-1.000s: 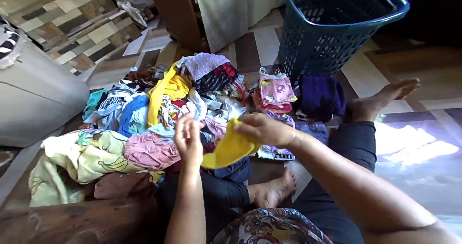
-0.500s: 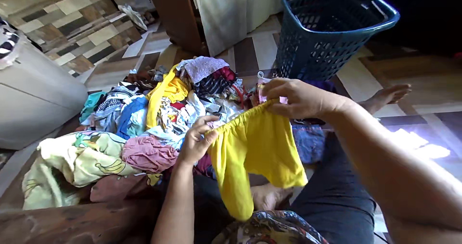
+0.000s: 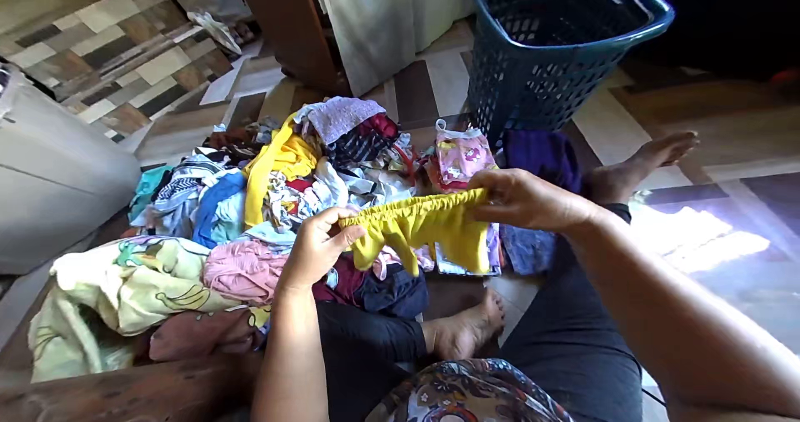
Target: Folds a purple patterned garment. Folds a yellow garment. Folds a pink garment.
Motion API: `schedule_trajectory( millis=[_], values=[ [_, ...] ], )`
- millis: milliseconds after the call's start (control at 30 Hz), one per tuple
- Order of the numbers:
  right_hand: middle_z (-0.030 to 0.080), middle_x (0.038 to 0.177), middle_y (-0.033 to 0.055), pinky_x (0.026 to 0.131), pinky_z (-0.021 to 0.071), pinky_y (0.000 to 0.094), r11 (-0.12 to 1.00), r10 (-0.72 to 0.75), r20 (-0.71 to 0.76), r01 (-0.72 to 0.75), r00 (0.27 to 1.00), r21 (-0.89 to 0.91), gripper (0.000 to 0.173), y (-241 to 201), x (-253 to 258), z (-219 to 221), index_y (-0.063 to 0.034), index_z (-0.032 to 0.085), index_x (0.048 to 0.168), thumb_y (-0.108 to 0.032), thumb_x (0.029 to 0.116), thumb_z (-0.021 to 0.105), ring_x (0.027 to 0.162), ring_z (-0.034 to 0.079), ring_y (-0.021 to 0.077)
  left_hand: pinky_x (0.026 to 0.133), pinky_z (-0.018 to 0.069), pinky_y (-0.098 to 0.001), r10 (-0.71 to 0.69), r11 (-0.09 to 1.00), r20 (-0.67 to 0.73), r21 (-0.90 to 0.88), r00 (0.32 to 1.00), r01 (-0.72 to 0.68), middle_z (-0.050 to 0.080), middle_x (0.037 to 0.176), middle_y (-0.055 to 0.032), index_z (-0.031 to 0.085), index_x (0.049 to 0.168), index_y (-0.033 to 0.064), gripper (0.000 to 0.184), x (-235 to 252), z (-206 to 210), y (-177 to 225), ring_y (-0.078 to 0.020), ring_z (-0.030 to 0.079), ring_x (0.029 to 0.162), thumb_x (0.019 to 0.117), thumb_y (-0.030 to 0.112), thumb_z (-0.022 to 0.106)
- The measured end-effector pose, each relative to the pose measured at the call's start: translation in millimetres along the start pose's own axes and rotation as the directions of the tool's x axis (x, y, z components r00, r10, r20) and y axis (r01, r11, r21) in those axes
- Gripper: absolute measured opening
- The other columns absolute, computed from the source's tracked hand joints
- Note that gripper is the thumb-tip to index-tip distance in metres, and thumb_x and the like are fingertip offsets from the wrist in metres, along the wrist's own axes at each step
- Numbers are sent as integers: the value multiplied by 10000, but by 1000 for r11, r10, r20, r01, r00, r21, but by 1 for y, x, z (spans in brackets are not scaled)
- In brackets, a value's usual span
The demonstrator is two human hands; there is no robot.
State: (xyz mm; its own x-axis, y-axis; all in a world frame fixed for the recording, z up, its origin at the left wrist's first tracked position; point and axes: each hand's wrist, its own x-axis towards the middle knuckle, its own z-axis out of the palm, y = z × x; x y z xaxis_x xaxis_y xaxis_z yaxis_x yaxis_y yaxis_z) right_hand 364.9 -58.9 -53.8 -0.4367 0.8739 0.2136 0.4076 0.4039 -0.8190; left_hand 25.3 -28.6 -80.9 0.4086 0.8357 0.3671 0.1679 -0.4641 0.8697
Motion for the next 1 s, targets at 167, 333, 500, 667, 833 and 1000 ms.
schedule_trajectory(
  millis=[167,333,500,667,833,1000],
  values=[
    [661,948,121,718,569,398,926,356,-162,-323,920,199,260,-4,11,15,-14,582,1212,-29,952,591,797,661,181,747,573,-222,-192,978,-70,-97,979,185,693,933,13,667,1111,26,160,13,15,9,-31,658,806,955,16,635],
    [670,1008,133,709,577,438,923,372,-288,-319,882,214,282,-14,11,48,-53,565,1276,-98,999,590,801,671,217,696,556,-233,-364,921,-133,-201,922,334,665,908,-6,637,1125,44,139,12,55,20,-51,636,761,989,47,605],
    [631,1162,187,793,597,386,967,147,-328,-65,933,248,555,-18,7,93,22,538,1334,-162,866,773,918,675,208,804,608,-304,-318,890,-53,-359,947,279,693,1079,-46,576,1299,22,293,-3,89,29,-116,698,907,1034,117,493],
    [617,1220,257,930,563,415,997,-40,-404,65,914,49,592,-9,5,100,67,542,1348,-83,834,793,1082,654,295,826,621,-329,-21,965,-38,-263,999,11,724,1083,0,492,1408,21,414,-14,86,12,-122,720,932,1087,278,444],
    [675,1065,95,737,575,264,907,61,-259,55,964,417,458,-15,-3,65,14,511,1355,53,902,569,847,658,91,935,553,-264,65,988,-105,-131,992,-78,562,1330,43,330,1510,124,886,-2,72,-21,-65,608,1140,827,399,824],
    [682,1150,88,841,586,260,877,125,-210,-9,970,480,492,6,-8,35,9,453,1400,52,922,558,947,682,78,976,569,-292,-40,904,189,-411,981,117,637,1325,50,321,1548,170,936,21,90,-14,-73,651,1151,782,159,858]
  ],
)
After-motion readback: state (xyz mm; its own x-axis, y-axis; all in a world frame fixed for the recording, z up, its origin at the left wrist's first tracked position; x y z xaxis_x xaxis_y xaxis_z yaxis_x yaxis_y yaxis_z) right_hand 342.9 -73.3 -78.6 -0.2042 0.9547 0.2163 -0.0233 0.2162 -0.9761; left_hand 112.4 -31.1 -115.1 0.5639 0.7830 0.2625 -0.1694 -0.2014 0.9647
